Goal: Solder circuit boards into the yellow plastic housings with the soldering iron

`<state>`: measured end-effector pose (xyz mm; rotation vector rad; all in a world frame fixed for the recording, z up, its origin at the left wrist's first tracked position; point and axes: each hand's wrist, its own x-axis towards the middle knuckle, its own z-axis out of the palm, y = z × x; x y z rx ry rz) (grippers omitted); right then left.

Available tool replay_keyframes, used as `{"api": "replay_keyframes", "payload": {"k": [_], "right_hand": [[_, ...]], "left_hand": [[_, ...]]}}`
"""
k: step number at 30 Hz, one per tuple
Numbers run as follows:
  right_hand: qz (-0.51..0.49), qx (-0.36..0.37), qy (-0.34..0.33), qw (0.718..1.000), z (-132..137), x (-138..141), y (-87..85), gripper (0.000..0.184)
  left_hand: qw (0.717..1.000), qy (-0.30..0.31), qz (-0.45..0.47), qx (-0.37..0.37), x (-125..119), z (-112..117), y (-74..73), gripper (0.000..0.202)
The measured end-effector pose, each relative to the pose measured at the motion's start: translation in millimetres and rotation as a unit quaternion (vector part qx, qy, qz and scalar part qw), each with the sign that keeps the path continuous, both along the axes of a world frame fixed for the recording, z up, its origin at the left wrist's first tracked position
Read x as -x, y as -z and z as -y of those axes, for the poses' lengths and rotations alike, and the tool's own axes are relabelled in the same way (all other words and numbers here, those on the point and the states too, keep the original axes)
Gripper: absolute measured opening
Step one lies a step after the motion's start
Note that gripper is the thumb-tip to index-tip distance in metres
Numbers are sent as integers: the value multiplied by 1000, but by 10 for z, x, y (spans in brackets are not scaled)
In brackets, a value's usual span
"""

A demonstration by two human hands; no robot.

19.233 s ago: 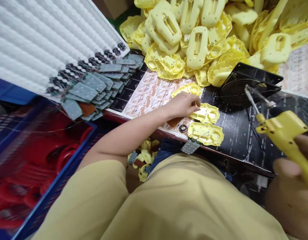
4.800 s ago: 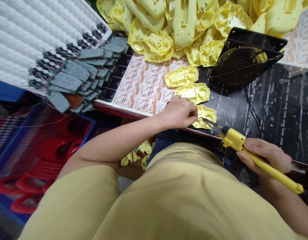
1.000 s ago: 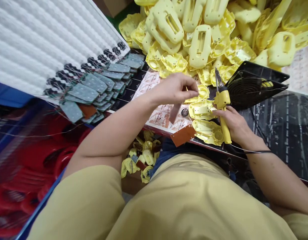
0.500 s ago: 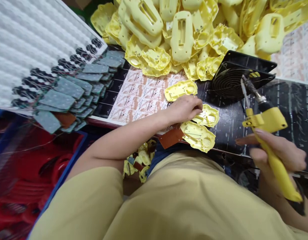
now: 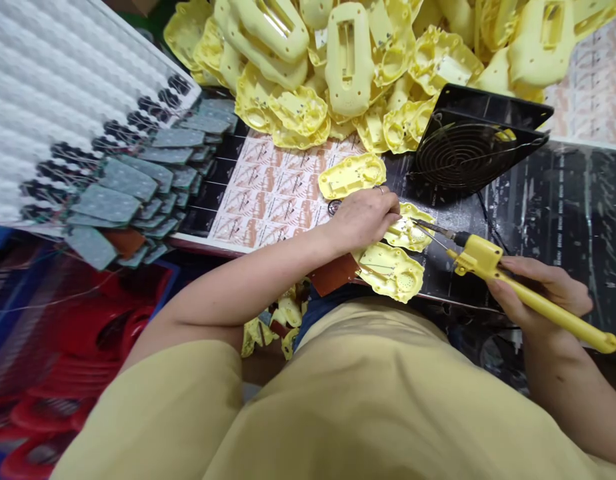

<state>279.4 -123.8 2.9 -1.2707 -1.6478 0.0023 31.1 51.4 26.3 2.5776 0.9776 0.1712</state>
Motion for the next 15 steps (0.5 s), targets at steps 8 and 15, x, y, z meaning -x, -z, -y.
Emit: {"api": "replay_keyframes", "payload": {"k": [8, 15], "right_hand": [[-42, 13, -68, 997, -86, 20, 1, 21], [69, 22, -116, 991, -132, -109, -60, 15]], "left_hand": [[999, 34, 2, -37, 13, -22, 25, 20], [999, 38, -9, -33, -12, -17, -5, 22]]}}
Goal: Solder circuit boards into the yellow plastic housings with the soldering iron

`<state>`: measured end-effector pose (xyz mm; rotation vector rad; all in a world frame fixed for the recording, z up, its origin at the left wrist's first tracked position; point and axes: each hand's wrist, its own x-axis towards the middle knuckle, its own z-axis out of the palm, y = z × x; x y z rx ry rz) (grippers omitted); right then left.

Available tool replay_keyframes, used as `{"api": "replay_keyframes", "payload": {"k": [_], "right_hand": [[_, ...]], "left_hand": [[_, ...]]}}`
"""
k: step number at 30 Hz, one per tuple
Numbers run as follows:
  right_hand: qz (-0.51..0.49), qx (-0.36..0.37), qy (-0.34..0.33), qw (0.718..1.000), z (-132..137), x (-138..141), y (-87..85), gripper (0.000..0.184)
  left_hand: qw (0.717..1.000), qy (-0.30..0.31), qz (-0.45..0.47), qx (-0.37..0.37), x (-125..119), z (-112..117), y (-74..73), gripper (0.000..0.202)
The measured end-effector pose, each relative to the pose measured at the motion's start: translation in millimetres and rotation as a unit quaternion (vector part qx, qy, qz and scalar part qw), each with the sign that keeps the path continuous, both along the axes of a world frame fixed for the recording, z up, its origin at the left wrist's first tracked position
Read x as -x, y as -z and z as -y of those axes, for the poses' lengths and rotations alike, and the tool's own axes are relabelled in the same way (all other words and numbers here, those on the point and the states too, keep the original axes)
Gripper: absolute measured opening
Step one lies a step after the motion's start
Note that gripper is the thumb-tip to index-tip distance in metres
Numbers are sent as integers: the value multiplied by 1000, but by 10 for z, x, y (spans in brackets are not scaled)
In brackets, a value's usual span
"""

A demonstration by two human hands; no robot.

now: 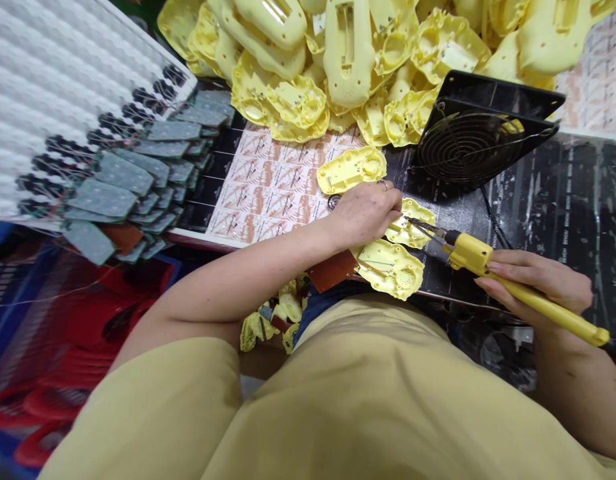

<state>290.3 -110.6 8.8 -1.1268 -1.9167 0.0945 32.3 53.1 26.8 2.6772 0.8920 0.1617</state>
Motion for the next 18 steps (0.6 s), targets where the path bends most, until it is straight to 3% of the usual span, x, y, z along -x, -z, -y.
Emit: {"api": "replay_keyframes", "payload": {"k": [8, 11, 15, 18], "right_hand": [[-52, -33, 50, 997, 86, 2, -38, 23], [-29, -44, 102, 993, 129, 15, 6, 24], [-25, -19, 169, 985, 233, 0, 97, 59], [-32, 16, 189, 981, 303, 35, 113, 47]], "left_hand": [[1000, 9, 10, -18, 11, -22, 42, 22], [1000, 5, 3, -12, 4, -19, 32, 22], [1000, 3, -16, -23, -9, 9, -6, 25], [999, 1, -31, -43, 5, 46, -56, 30]]}}
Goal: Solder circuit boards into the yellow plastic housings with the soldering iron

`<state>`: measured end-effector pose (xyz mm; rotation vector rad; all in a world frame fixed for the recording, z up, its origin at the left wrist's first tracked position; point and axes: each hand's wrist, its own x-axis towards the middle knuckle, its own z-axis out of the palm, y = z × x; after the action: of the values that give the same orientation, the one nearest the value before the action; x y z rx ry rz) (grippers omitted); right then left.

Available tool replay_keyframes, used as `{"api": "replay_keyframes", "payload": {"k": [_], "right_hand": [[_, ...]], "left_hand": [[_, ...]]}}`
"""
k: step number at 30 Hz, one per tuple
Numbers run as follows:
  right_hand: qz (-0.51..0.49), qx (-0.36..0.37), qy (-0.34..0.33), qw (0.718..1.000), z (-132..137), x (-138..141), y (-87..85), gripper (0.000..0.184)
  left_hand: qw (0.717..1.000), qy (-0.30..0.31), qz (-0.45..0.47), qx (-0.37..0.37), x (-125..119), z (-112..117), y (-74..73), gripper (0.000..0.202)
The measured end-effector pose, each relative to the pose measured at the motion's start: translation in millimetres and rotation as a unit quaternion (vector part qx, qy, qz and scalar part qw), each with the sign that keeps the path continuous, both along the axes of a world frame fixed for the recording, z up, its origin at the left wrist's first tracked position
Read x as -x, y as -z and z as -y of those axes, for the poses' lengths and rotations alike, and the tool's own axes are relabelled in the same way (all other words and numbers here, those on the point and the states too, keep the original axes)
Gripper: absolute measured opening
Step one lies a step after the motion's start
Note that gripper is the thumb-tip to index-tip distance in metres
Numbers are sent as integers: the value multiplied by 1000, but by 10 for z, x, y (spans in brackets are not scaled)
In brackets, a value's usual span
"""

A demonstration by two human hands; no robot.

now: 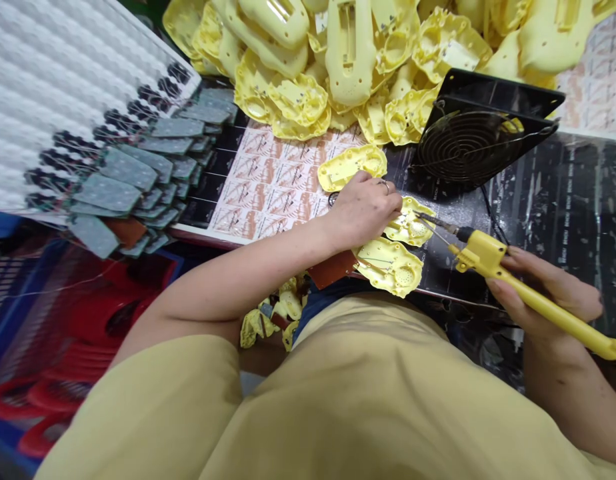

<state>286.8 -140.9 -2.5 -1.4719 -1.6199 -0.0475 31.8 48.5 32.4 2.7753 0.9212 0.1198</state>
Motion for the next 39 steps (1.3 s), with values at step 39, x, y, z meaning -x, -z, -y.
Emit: {"api": "replay_keyframes", "payload": {"k": [39], "right_hand": [[45, 52, -110, 991, 13, -53, 5, 14]], "left_hand": [[991, -38, 7, 128, -31, -43, -78, 16]]}}
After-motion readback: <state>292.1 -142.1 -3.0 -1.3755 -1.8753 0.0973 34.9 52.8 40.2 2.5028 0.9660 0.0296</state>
